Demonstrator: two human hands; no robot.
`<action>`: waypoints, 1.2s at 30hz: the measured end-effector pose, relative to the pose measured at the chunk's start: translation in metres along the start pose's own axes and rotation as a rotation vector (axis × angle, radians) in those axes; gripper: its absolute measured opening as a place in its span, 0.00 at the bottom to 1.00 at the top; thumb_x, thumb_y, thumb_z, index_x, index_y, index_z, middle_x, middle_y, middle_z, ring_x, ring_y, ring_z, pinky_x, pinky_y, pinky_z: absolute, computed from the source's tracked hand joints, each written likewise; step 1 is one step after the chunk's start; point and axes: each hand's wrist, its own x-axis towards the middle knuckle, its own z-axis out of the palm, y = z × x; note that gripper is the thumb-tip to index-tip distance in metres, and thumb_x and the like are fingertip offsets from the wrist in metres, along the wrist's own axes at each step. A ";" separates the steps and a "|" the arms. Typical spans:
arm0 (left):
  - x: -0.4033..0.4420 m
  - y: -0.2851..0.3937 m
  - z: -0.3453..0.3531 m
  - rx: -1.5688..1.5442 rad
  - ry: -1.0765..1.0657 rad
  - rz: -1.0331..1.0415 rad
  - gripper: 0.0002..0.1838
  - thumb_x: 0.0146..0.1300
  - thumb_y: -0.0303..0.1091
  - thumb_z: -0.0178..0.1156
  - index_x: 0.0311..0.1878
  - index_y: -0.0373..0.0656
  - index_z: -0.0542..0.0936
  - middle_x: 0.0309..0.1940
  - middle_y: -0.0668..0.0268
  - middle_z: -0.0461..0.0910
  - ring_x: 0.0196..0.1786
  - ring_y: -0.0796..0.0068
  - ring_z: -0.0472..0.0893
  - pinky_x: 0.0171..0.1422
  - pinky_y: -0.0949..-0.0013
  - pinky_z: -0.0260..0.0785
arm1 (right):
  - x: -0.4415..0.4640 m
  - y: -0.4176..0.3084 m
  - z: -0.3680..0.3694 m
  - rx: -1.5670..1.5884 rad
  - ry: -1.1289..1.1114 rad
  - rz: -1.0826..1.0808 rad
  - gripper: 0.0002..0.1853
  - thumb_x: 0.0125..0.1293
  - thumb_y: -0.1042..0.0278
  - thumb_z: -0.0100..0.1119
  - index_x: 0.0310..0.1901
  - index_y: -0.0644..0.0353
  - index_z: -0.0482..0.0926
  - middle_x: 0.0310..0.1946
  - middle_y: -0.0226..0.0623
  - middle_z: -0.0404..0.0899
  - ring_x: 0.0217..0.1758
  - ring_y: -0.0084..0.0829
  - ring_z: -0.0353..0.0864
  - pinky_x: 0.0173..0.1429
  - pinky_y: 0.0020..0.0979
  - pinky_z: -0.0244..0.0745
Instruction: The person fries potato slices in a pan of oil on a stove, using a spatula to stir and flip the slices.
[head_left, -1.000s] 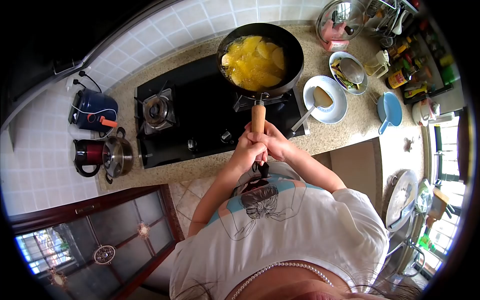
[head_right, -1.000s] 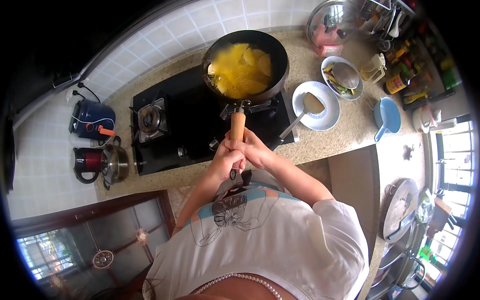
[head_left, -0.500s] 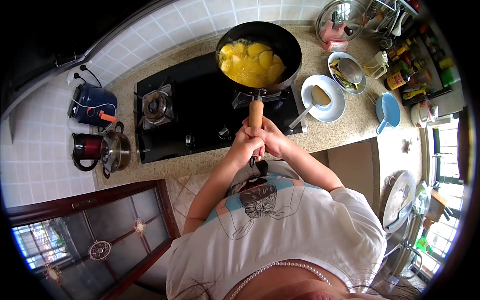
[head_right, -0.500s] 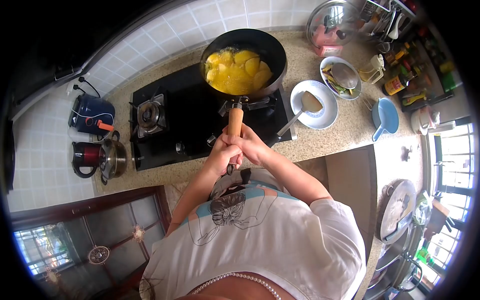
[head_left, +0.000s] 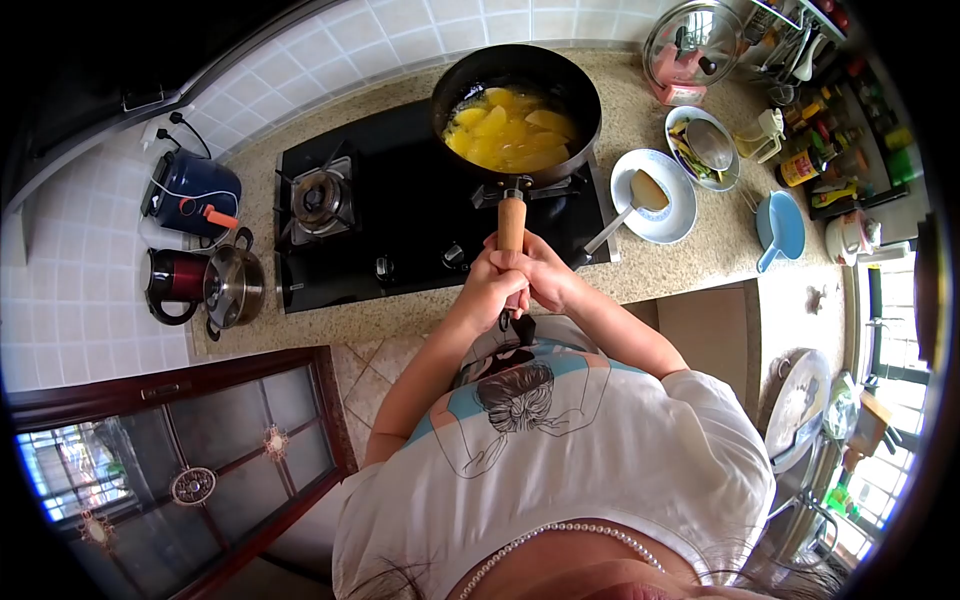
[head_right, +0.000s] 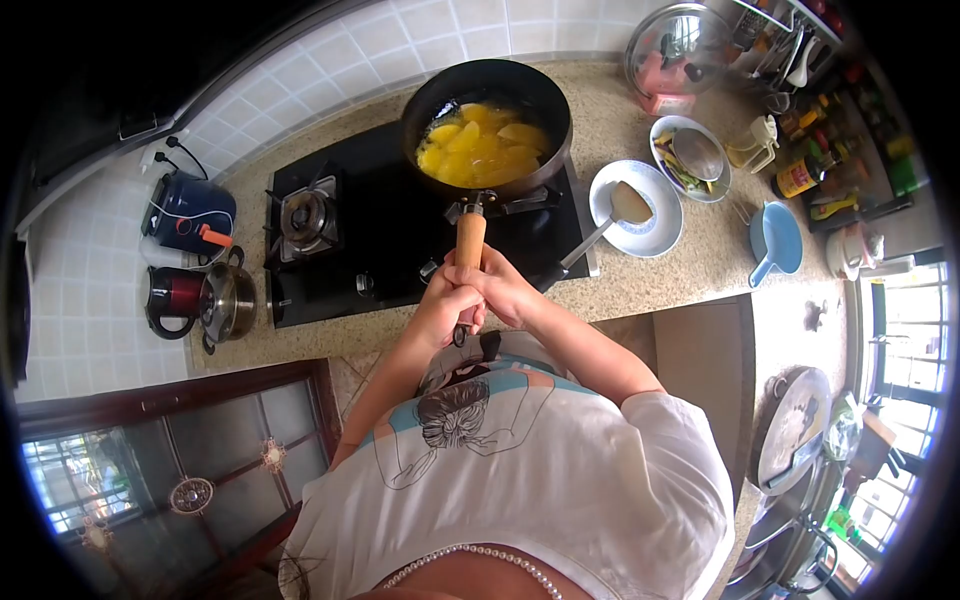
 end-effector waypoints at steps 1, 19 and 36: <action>0.000 0.001 0.002 0.010 0.008 0.022 0.22 0.53 0.25 0.51 0.54 0.36 0.62 0.19 0.64 0.71 0.17 0.76 0.73 0.16 0.75 0.66 | 0.001 0.002 -0.002 -0.020 0.006 -0.016 0.23 0.64 0.64 0.62 0.53 0.66 0.65 0.34 0.39 0.74 0.23 0.27 0.78 0.17 0.27 0.78; 0.005 -0.006 -0.013 0.052 -0.018 0.006 0.25 0.57 0.25 0.49 0.58 0.33 0.58 0.20 0.64 0.72 0.17 0.76 0.74 0.18 0.74 0.68 | 0.005 0.007 0.000 -0.014 0.029 0.039 0.21 0.66 0.66 0.58 0.55 0.64 0.63 0.32 0.39 0.75 0.15 0.27 0.76 0.15 0.24 0.75; -0.002 0.001 -0.012 0.048 -0.020 -0.025 0.30 0.55 0.22 0.49 0.63 0.33 0.55 0.19 0.64 0.72 0.17 0.76 0.74 0.17 0.74 0.67 | 0.004 0.009 0.001 0.011 -0.019 0.023 0.21 0.66 0.65 0.60 0.53 0.64 0.63 0.32 0.39 0.74 0.19 0.27 0.78 0.18 0.26 0.78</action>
